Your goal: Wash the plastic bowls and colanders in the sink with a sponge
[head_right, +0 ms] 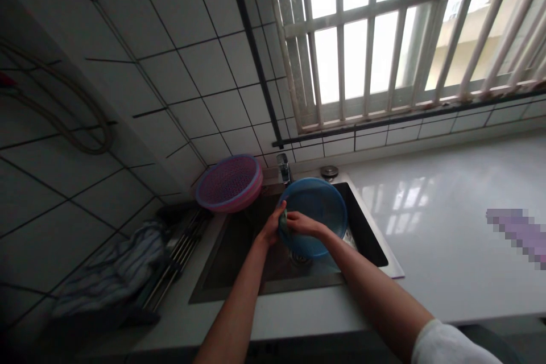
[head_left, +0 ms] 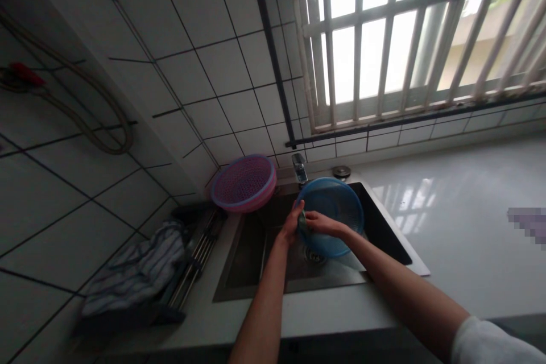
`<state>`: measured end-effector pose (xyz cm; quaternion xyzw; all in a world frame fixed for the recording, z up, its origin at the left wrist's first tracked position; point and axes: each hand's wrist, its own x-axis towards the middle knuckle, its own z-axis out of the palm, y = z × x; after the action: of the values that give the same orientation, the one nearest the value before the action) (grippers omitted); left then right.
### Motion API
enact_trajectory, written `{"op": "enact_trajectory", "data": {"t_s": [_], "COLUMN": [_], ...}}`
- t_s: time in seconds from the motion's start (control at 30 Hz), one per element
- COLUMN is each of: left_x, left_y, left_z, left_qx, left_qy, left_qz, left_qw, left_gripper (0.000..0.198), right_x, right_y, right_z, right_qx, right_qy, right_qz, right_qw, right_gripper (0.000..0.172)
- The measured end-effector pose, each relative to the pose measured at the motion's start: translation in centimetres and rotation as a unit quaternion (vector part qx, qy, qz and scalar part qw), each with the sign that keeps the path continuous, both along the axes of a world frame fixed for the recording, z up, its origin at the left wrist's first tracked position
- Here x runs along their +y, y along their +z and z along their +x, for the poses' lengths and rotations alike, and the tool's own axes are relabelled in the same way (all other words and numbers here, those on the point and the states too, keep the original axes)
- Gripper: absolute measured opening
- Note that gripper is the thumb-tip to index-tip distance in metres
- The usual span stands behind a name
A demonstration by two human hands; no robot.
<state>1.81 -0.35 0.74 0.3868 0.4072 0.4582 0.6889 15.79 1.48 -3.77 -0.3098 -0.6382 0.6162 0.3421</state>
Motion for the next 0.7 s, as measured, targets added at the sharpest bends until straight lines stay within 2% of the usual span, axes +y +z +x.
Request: {"op": "enact_trajectory", "data": {"t_s": [0.07,0.13,0.17,0.2,0.27,0.33,0.4,0.43,0.47,0.5,0.57,0.63,0.7], "left_x": [-0.2,-0.3,-0.3,-0.3,-0.3,-0.3,-0.3,-0.3,-0.2,-0.2,-0.2,-0.2,-0.2], "left_y": [0.2,0.2,0.2,0.1,0.0,-0.1,-0.1,0.0,0.1,0.1,0.3,0.4,0.4], "left_z": [0.6,1.0,1.0,1.0,0.6,0.2,-0.1,-0.2,-0.2,-0.2,0.0,0.4,0.6], "left_qx": [-0.014,-0.028,-0.031,-0.029,-0.012,0.01,0.022,0.021,0.017,0.012,-0.002,-0.02,-0.033], "left_qy": [-0.03,-0.065,-0.076,-0.079,-0.068,-0.05,-0.04,-0.038,-0.037,-0.038,-0.047,-0.066,-0.083], "left_qz": [0.007,0.016,0.021,0.027,0.042,0.049,0.045,0.04,0.035,0.03,0.019,0.016,0.029], "left_qw": [0.999,0.997,0.996,0.996,0.997,0.997,0.998,0.998,0.999,0.999,0.999,0.998,0.996], "left_gripper": [0.065,0.065,0.066,0.067,0.068,0.068,0.068,0.067,0.066,0.065,0.065,0.065,0.066], "right_x": [0.7,1.5,1.7,1.8,1.5,0.9,0.3,0.1,0.1,0.1,0.5,1.0,1.3], "right_y": [0.5,1.0,1.1,1.2,0.9,0.2,-0.6,-0.8,-0.9,-0.9,-0.4,0.5,1.4], "right_z": [0.6,1.3,1.5,1.7,1.7,1.4,1.0,0.8,0.8,0.8,0.9,1.2,1.6], "right_qx": [-0.004,-0.018,-0.027,-0.038,-0.057,-0.078,-0.098,-0.101,-0.097,-0.081,-0.023,0.036,0.065], "right_qy": [-0.139,-0.267,-0.297,-0.298,-0.215,-0.057,0.086,0.125,0.136,0.118,0.013,-0.121,-0.205], "right_qz": [0.076,0.147,0.172,0.185,0.174,0.11,0.038,0.015,0.007,0.01,0.037,0.066,0.076], "right_qw": [0.987,0.952,0.939,0.936,0.959,0.989,0.991,0.987,0.986,0.99,0.999,0.99,0.974], "right_gripper": [0.031,0.023,0.02,0.017,0.016,0.018,0.02,0.022,0.024,0.027,0.033,0.038,0.039]}}
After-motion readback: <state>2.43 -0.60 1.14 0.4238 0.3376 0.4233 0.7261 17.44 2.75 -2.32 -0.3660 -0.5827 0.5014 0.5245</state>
